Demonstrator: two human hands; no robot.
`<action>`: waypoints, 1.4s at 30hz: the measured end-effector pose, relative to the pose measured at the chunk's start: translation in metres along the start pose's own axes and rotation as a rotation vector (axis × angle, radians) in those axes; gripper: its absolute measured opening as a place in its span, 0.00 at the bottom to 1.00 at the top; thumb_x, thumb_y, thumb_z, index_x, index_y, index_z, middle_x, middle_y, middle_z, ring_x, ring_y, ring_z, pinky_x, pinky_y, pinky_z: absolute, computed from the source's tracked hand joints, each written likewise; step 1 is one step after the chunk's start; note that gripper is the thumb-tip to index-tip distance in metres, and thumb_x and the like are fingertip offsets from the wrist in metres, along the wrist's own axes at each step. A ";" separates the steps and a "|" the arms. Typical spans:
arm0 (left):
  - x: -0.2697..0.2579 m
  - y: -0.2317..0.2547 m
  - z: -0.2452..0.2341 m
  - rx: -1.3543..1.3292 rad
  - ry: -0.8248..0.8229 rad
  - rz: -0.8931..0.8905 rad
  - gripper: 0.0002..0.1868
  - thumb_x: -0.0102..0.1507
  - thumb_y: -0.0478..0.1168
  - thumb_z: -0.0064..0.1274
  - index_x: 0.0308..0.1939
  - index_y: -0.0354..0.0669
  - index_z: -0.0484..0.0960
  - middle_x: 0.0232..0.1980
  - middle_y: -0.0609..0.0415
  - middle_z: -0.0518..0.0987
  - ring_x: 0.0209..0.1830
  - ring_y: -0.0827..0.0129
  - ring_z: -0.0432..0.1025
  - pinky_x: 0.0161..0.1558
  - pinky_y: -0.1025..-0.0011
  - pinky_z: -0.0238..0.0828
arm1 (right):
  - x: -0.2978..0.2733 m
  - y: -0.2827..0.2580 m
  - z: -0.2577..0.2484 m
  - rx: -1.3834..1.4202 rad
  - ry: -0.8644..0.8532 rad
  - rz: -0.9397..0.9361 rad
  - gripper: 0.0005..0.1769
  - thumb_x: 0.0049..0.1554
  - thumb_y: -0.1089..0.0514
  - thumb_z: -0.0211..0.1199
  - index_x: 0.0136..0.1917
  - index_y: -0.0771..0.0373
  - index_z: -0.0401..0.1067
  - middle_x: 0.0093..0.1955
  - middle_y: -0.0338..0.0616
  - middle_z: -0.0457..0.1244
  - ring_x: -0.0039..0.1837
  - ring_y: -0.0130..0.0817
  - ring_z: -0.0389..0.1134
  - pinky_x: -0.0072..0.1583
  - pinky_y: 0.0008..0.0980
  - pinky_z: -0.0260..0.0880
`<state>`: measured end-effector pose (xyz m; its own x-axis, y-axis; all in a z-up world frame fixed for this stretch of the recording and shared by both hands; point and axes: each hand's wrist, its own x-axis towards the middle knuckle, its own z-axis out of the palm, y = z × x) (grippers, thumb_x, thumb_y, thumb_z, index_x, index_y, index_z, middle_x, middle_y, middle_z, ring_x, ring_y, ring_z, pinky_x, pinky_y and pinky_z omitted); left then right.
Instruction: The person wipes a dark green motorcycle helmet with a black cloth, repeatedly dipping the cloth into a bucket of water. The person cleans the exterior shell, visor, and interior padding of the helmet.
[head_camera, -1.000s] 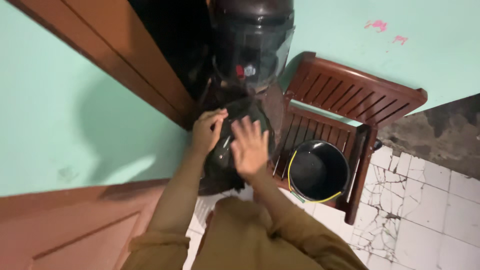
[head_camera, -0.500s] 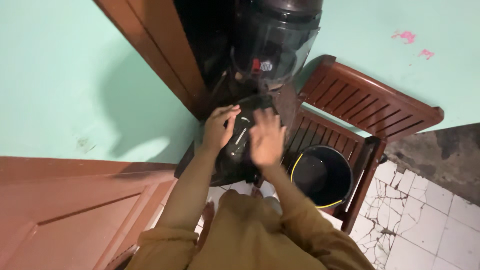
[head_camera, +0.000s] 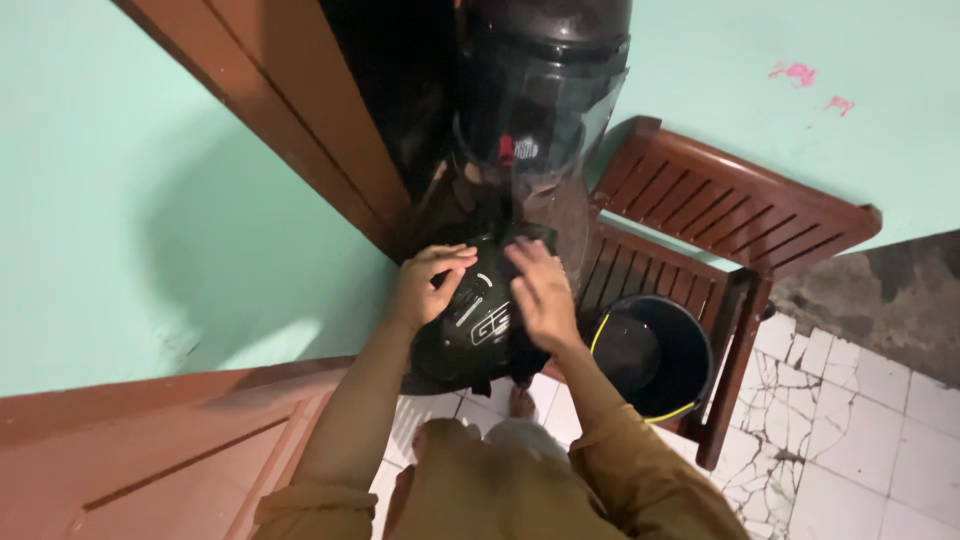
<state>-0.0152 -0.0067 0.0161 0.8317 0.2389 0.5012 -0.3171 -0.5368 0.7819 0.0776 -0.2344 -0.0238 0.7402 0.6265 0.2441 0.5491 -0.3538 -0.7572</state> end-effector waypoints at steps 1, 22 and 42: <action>0.004 -0.002 0.000 0.003 0.001 0.003 0.08 0.63 0.30 0.57 0.46 0.41 0.85 0.53 0.51 0.85 0.58 0.59 0.79 0.61 0.64 0.75 | 0.005 0.026 0.002 0.174 0.059 0.123 0.28 0.67 0.44 0.49 0.74 0.61 0.66 0.79 0.50 0.58 0.82 0.48 0.54 0.79 0.41 0.46; 0.002 -0.023 -0.012 0.265 0.032 -0.189 0.20 0.64 0.36 0.54 0.61 0.41 0.80 0.64 0.44 0.80 0.65 0.50 0.73 0.66 0.59 0.67 | 0.004 0.130 0.039 1.594 -0.072 0.889 0.30 0.67 0.43 0.51 0.76 0.60 0.63 0.73 0.54 0.59 0.71 0.43 0.60 0.72 0.38 0.57; -0.060 -0.092 0.021 0.214 -0.057 -0.681 0.21 0.74 0.54 0.45 0.60 0.47 0.84 0.59 0.42 0.84 0.58 0.55 0.79 0.59 0.66 0.73 | -0.074 0.039 -0.033 0.520 0.294 0.674 0.36 0.68 0.41 0.46 0.78 0.69 0.52 0.80 0.53 0.51 0.81 0.41 0.49 0.77 0.34 0.44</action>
<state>-0.0264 0.0118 -0.0934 0.8378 0.5373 -0.0970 0.3721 -0.4318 0.8216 0.0567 -0.3175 -0.0512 0.9501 0.1717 -0.2605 -0.2301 -0.1780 -0.9567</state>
